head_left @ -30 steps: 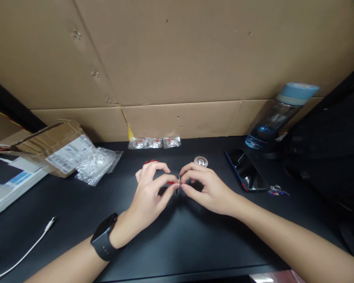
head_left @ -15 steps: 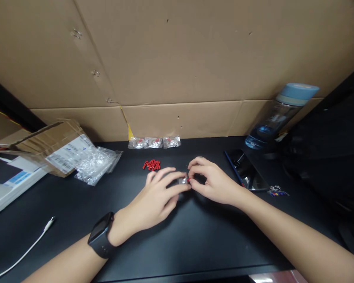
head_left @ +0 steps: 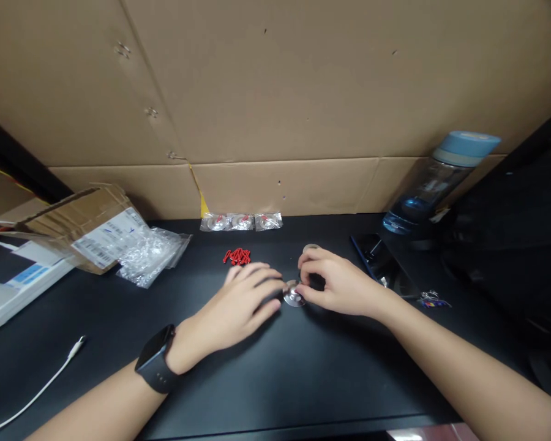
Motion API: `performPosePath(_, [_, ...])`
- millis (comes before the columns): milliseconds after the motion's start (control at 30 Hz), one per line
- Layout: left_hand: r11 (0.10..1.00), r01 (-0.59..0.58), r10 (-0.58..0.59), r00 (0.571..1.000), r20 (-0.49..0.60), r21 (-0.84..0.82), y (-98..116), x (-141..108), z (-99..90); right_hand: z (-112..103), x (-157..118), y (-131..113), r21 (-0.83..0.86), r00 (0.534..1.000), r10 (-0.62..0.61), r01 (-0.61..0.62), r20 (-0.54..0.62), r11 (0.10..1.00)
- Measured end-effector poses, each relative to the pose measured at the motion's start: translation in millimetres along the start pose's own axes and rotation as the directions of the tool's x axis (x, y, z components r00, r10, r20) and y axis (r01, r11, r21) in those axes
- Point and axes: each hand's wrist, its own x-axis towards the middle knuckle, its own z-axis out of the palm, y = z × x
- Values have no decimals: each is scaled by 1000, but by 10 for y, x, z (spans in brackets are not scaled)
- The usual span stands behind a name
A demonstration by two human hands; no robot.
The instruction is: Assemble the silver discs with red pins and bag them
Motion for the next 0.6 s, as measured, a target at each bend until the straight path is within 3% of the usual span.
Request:
performPosePath(100, [974,192,-168,969,-179,124,-168,14,-14,-59,23,132,-127,997,21,-30,-74,991])
performPosePath(167, [941,268,-220,949,-227,206,-252,9,-21,-67,36,260,-189,993,48,-68,-106,980])
performPosePath(333, [892,310,-247,944,-219,329,-322,-3,-26,-7,54,496,-155,993,85,-98,-87,983])
performPosePath(600, [845,330,-265,942,-206,421,-155,-28,-32,-29,58,493,-146,992,77,-91,-99,985])
